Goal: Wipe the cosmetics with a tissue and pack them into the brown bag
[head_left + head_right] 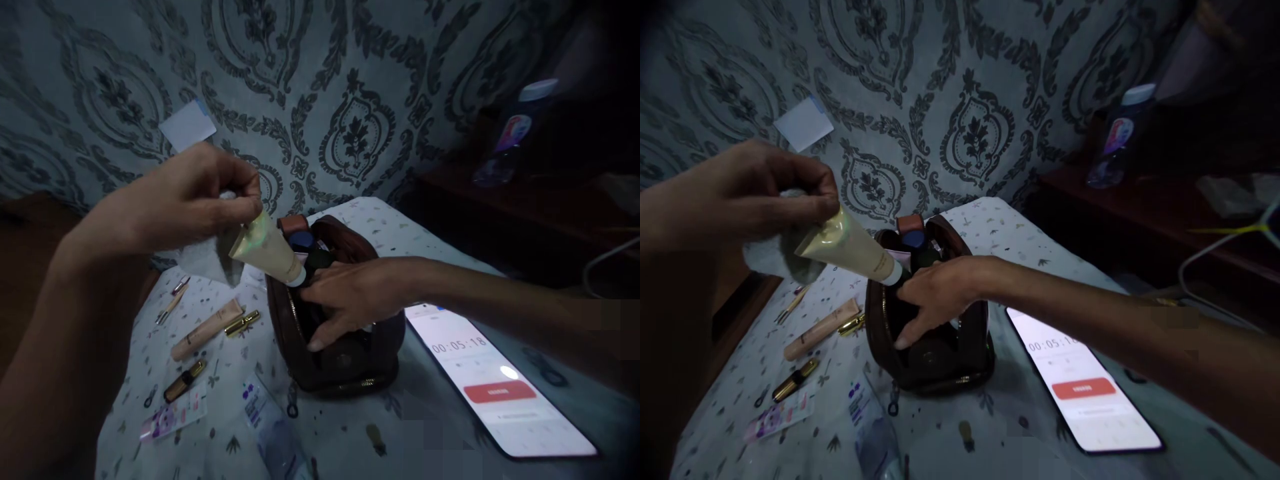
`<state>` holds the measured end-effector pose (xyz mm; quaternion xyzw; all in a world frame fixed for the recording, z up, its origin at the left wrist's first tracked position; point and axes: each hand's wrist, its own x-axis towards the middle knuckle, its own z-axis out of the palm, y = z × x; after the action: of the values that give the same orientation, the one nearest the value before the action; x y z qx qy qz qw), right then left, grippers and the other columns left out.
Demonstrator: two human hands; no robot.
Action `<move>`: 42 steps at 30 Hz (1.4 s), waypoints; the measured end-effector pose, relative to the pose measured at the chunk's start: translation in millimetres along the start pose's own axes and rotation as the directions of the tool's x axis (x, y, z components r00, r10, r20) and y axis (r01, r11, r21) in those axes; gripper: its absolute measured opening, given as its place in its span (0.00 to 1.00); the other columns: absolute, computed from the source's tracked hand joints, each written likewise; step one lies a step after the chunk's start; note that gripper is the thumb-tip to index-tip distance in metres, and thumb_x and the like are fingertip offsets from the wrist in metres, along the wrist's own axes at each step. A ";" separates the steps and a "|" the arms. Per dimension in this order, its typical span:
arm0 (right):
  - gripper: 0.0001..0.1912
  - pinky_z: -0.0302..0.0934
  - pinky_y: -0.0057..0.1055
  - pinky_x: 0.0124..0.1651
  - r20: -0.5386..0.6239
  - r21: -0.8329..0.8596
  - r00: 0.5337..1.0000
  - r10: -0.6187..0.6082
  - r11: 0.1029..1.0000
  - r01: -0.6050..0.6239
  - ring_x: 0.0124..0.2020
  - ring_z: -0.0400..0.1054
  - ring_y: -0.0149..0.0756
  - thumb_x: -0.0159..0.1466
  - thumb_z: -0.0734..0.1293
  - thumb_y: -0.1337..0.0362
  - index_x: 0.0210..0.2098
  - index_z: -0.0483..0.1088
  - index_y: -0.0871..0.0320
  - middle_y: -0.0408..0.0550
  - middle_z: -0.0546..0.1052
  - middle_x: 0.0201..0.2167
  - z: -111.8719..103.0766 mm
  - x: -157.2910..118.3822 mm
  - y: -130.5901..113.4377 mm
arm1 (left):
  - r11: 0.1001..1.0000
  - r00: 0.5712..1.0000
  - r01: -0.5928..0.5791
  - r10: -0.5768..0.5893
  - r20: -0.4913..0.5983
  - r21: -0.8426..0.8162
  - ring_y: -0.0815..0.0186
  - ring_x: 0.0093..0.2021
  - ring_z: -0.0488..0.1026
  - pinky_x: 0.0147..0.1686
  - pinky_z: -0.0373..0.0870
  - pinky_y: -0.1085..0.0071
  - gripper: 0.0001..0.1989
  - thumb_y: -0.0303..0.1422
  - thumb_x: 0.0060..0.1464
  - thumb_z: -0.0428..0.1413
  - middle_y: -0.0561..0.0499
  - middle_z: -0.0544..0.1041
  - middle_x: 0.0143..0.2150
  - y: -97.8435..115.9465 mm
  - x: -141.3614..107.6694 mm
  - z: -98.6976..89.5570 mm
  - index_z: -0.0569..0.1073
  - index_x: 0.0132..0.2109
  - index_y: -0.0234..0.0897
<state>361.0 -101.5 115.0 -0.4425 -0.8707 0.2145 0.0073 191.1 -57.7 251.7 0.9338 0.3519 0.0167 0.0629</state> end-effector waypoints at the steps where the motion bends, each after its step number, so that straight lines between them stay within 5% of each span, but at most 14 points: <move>1: 0.23 0.62 0.31 0.39 0.043 0.033 0.999 0.020 0.999 -0.022 0.39 0.69 0.40 0.59 0.69 0.46 0.41 0.74 0.61 0.49 0.74 0.36 -3.0 0.4 -0.9 | 1.000 1.000 -0.001 0.001 0.009 0.010 0.75 0.15 0.60 0.15 0.54 0.78 0.15 0.44 0.51 0.52 0.56 0.65 0.17 2.0 1.3 -0.2 0.72 0.28 0.37; 3: 0.16 0.60 0.29 0.37 0.134 0.094 0.990 0.035 0.994 -0.048 0.37 0.68 0.36 0.64 0.66 0.53 0.39 0.72 0.61 0.47 0.73 0.34 -7.0 1.9 -1.1 | 0.999 0.999 -0.014 0.013 0.032 0.031 0.75 0.15 0.59 0.15 0.53 0.78 0.16 0.45 0.50 0.52 0.56 0.65 0.17 3.7 3.4 -1.0 0.72 0.28 0.37; 10: 0.13 0.50 0.25 0.26 -0.016 0.319 0.998 0.059 0.946 -0.051 0.23 0.55 0.27 0.62 0.59 0.72 0.21 0.60 0.59 0.40 0.62 0.19 1.8 10.5 18.3 | 0.997 0.994 0.027 -0.034 0.100 0.078 0.74 0.21 0.66 0.22 0.58 0.78 0.23 0.52 0.51 0.51 0.55 0.68 0.24 -9.1 7.6 -8.3 0.75 0.37 0.36; 16: 0.12 0.54 0.26 0.30 -0.006 0.370 0.997 0.082 0.926 -0.074 0.24 0.59 0.27 0.57 0.57 0.78 0.23 0.65 0.60 0.41 0.67 0.22 0.2 11.3 17.2 | 0.975 0.970 -0.203 0.187 0.156 0.093 0.74 0.17 0.62 0.18 0.55 0.77 0.16 0.46 0.54 0.51 0.56 0.68 0.20 -0.3 13.3 8.4 0.74 0.31 0.40; 23: 0.10 0.54 0.27 0.29 0.014 0.319 0.997 0.075 0.945 -0.076 0.28 0.63 0.30 0.56 0.59 0.77 0.26 0.69 0.61 0.43 0.70 0.25 0.6 10.2 20.3 | 0.842 0.966 -0.238 0.152 0.211 0.484 0.63 0.25 0.66 0.26 0.58 0.65 0.13 0.30 0.57 0.49 0.49 0.67 0.21 20.4 16.4 70.1 0.68 0.24 0.40; 27: 0.07 0.56 0.26 0.31 -0.017 0.260 0.999 0.030 0.965 -0.025 0.30 0.65 0.31 0.57 0.63 0.75 0.30 0.71 0.61 0.43 0.73 0.28 1.2 7.5 20.8 | 0.776 0.943 -0.325 0.225 0.244 0.540 0.67 0.21 0.60 0.24 0.53 0.65 0.13 0.27 0.54 0.49 0.50 0.66 0.20 26.3 14.6 75.9 0.64 0.21 0.39; 31: 0.07 0.56 0.26 0.31 -0.005 0.147 0.997 0.077 0.986 -0.075 0.30 0.65 0.31 0.60 0.63 0.72 0.33 0.73 0.62 0.45 0.74 0.29 -0.1 6.3 17.3 | 0.771 0.938 -0.314 0.159 0.309 0.554 0.70 0.19 0.57 0.23 0.53 0.69 0.11 0.25 0.52 0.49 0.53 0.66 0.20 35.0 15.4 77.7 0.66 0.22 0.38; 36: 0.11 0.55 0.26 0.30 0.009 0.066 0.988 0.152 0.986 -0.153 0.30 0.67 0.32 0.62 0.59 0.74 0.34 0.74 0.65 0.49 0.75 0.31 -4.7 3.9 12.3 | 0.799 0.941 -0.293 0.141 0.309 0.526 0.67 0.22 0.65 0.24 0.53 0.69 0.09 0.25 0.55 0.49 0.50 0.72 0.25 25.8 15.2 92.5 0.69 0.28 0.37; 42: 0.08 0.55 0.27 0.32 -0.284 0.046 0.942 0.178 0.984 -0.171 0.35 0.69 0.36 0.60 0.62 0.68 0.35 0.73 0.60 0.50 0.76 0.35 -10.7 0.6 20.4 | 0.872 0.983 -0.132 0.053 0.177 0.472 0.61 0.34 0.75 0.28 0.58 0.68 0.10 0.31 0.61 0.47 0.47 0.78 0.34 9.1 9.8 104.3 0.72 0.34 0.37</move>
<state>378.4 -86.6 116.9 -0.5441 -0.8155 0.1570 0.1190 212.3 -69.0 149.3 0.9342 0.2935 -0.1424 -0.1444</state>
